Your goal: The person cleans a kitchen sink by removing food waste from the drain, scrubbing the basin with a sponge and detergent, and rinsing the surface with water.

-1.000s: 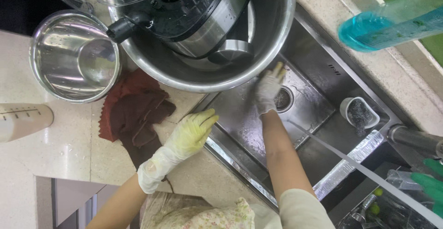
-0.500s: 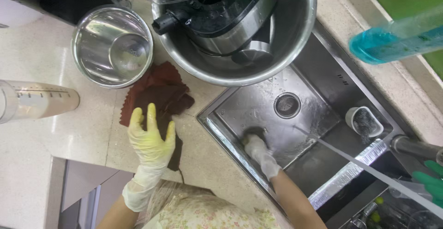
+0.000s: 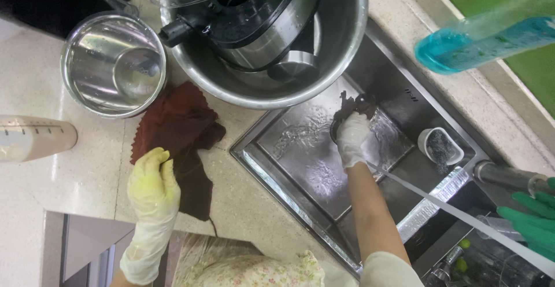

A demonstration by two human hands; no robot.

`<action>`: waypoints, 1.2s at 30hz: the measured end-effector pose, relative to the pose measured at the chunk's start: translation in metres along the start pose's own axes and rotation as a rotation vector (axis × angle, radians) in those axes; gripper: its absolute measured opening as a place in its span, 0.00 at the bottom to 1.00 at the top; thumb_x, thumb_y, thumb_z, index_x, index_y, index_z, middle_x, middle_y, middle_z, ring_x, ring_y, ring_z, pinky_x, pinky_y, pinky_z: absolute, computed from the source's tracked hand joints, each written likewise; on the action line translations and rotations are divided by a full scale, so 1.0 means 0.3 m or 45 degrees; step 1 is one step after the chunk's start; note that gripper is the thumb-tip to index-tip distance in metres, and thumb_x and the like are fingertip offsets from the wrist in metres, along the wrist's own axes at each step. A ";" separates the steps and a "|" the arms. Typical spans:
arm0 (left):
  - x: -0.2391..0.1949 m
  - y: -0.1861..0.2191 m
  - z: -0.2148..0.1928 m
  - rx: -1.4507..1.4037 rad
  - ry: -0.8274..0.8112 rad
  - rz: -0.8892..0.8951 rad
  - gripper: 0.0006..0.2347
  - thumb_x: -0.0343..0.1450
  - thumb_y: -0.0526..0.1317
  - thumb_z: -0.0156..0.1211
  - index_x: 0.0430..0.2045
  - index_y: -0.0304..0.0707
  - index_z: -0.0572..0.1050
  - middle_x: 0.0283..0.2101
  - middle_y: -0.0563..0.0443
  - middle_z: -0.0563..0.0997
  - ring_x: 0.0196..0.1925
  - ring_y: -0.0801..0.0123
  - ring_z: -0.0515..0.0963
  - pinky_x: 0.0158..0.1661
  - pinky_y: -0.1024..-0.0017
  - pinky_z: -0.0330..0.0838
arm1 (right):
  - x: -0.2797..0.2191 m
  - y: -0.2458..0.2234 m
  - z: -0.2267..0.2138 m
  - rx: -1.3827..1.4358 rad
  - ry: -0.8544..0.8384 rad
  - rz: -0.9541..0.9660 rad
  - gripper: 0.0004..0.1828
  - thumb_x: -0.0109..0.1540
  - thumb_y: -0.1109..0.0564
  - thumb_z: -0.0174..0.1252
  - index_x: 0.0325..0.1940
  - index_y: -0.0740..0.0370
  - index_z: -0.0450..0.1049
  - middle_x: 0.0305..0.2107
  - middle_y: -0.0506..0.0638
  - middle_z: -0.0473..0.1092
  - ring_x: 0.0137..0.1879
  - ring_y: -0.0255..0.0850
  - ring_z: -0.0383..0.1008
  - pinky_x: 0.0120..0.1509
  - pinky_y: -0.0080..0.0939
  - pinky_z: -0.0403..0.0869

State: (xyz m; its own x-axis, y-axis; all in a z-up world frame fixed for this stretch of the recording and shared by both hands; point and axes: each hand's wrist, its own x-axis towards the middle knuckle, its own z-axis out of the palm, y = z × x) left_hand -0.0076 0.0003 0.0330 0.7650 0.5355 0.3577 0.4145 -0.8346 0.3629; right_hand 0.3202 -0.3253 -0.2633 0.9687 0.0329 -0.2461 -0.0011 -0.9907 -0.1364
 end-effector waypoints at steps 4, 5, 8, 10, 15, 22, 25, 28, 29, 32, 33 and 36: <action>-0.018 0.097 -0.070 -0.106 -0.027 0.032 0.08 0.75 0.30 0.62 0.47 0.31 0.74 0.46 0.40 0.82 0.44 0.49 0.82 0.46 0.60 0.75 | -0.086 0.237 0.026 0.023 -0.230 -0.075 0.23 0.66 0.43 0.59 0.50 0.67 0.75 0.44 0.68 0.76 0.52 0.60 0.77 0.60 0.56 0.73; -0.028 0.126 -0.092 -0.184 0.017 0.104 0.08 0.75 0.31 0.62 0.46 0.30 0.74 0.43 0.40 0.82 0.42 0.49 0.82 0.43 0.61 0.74 | -0.113 0.289 0.022 0.030 -0.218 -0.045 0.23 0.66 0.43 0.59 0.50 0.67 0.75 0.44 0.68 0.76 0.52 0.60 0.77 0.60 0.56 0.73; -0.058 0.227 -0.140 -0.617 0.083 0.111 0.09 0.77 0.34 0.60 0.48 0.30 0.71 0.44 0.42 0.81 0.41 0.57 0.82 0.44 0.68 0.74 | -0.169 0.365 -0.052 0.139 -0.616 0.305 0.29 0.57 0.42 0.66 0.54 0.63 0.76 0.51 0.64 0.70 0.57 0.57 0.70 0.59 0.54 0.70; -0.061 0.282 -0.160 -0.957 0.060 0.017 0.09 0.79 0.36 0.57 0.50 0.30 0.70 0.48 0.44 0.80 0.43 0.65 0.81 0.48 0.74 0.75 | -0.271 0.439 -0.125 0.847 -0.663 0.763 0.29 0.60 0.45 0.60 0.55 0.73 0.78 0.43 0.63 0.78 0.49 0.59 0.82 0.54 0.54 0.79; 0.025 0.442 -0.108 -1.367 -0.409 0.231 0.08 0.77 0.34 0.58 0.48 0.32 0.71 0.47 0.47 0.81 0.43 0.71 0.81 0.46 0.76 0.76 | -0.501 0.430 -0.517 1.101 -0.626 0.439 0.28 0.57 0.44 0.62 0.51 0.70 0.80 0.42 0.57 0.80 0.50 0.47 0.78 0.56 0.45 0.72; 0.046 0.596 0.165 -1.229 -0.798 0.022 0.09 0.75 0.37 0.59 0.47 0.33 0.74 0.38 0.51 0.81 0.34 0.75 0.77 0.37 0.78 0.73 | -0.534 0.339 -0.726 0.571 -0.759 0.302 0.28 0.59 0.44 0.60 0.61 0.57 0.77 0.51 0.56 0.79 0.56 0.48 0.81 0.64 0.42 0.74; 0.015 0.585 0.311 -1.188 -0.802 -0.028 0.09 0.75 0.36 0.58 0.47 0.32 0.74 0.39 0.51 0.82 0.32 0.74 0.75 0.38 0.77 0.72 | -0.437 0.207 -0.546 0.452 -0.670 0.151 0.35 0.61 0.42 0.61 0.71 0.50 0.65 0.62 0.56 0.69 0.67 0.51 0.69 0.73 0.48 0.61; -0.005 0.540 0.401 -1.268 -0.777 -0.071 0.08 0.76 0.34 0.57 0.47 0.31 0.73 0.39 0.49 0.82 0.39 0.74 0.79 0.42 0.76 0.74 | -0.299 0.074 -0.306 0.476 -0.452 0.137 0.47 0.60 0.39 0.63 0.79 0.49 0.51 0.72 0.62 0.55 0.67 0.61 0.66 0.73 0.53 0.65; -0.010 0.519 0.409 -1.233 -0.854 -0.160 0.08 0.75 0.34 0.57 0.46 0.31 0.73 0.37 0.48 0.82 0.37 0.74 0.79 0.40 0.75 0.74 | -0.246 0.052 -0.247 0.476 -0.437 0.124 0.47 0.60 0.39 0.63 0.79 0.49 0.51 0.72 0.62 0.55 0.67 0.61 0.66 0.73 0.53 0.65; -0.006 0.465 0.428 -1.179 -0.929 -0.219 0.08 0.74 0.35 0.57 0.45 0.32 0.73 0.37 0.47 0.83 0.37 0.73 0.81 0.40 0.75 0.75 | -0.140 0.032 -0.127 0.206 -0.013 0.001 0.52 0.52 0.40 0.71 0.76 0.48 0.55 0.70 0.70 0.49 0.71 0.70 0.54 0.73 0.59 0.58; 0.002 0.458 0.445 -1.159 -0.935 -0.188 0.08 0.74 0.34 0.57 0.44 0.32 0.73 0.38 0.48 0.83 0.39 0.73 0.82 0.42 0.76 0.75 | -0.118 0.037 -0.107 0.234 -0.089 0.062 0.50 0.52 0.41 0.72 0.74 0.44 0.57 0.70 0.69 0.48 0.72 0.69 0.52 0.73 0.59 0.59; 0.010 0.444 0.475 -1.032 -0.923 -0.172 0.08 0.73 0.36 0.58 0.44 0.33 0.73 0.36 0.48 0.83 0.37 0.72 0.82 0.40 0.75 0.75 | -0.104 0.061 -0.075 0.273 -0.217 0.153 0.44 0.56 0.43 0.69 0.74 0.41 0.60 0.70 0.64 0.54 0.74 0.65 0.55 0.73 0.59 0.63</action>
State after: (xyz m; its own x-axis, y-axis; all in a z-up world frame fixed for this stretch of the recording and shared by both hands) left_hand 0.1202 -0.1276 -0.0402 0.9561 0.1909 -0.2224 0.2725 -0.2999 0.9142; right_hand 0.2955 -0.3476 -0.2365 0.9027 -0.0435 -0.4281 -0.1835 -0.9388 -0.2916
